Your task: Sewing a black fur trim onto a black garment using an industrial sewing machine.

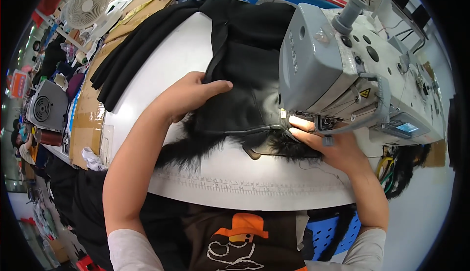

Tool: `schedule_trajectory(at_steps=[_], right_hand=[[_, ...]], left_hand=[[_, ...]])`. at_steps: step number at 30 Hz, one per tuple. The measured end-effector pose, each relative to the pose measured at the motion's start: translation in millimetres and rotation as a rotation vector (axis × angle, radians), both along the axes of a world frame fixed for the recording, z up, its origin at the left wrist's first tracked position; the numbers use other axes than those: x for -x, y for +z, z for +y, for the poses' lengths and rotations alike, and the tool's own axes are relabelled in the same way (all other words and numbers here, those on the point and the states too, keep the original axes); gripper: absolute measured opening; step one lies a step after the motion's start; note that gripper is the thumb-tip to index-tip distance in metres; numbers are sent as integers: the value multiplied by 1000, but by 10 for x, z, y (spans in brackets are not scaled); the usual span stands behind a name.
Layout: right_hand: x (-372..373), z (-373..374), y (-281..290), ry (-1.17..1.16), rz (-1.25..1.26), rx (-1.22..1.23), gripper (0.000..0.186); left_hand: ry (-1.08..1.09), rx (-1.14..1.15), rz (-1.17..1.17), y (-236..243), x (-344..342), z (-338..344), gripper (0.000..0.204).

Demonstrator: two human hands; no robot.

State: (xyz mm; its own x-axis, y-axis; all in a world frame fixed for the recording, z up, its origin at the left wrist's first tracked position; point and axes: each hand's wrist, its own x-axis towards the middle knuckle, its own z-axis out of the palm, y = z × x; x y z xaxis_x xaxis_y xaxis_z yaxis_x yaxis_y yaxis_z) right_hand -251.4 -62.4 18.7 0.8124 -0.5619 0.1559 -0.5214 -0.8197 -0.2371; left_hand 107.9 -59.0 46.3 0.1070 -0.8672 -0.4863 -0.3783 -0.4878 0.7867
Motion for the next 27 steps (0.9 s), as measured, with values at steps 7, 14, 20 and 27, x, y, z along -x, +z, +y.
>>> schedule_trajectory(at_steps=[7, 14, 20, 27], right_hand=[[30, -17, -65, 113, -34, 139, 69], [55, -4, -30, 108, 11, 1, 43], [125, -20, -74, 88, 17, -7, 43], [149, -37, -107, 119, 2, -116, 46]], left_hand=[[31, 41, 355, -2, 170, -418, 39], [182, 26, 836, -118, 367, -715, 45], [-31, -37, 920, -275, -204, -884, 72], [-66, 20, -84, 81, 44, -1064, 57]])
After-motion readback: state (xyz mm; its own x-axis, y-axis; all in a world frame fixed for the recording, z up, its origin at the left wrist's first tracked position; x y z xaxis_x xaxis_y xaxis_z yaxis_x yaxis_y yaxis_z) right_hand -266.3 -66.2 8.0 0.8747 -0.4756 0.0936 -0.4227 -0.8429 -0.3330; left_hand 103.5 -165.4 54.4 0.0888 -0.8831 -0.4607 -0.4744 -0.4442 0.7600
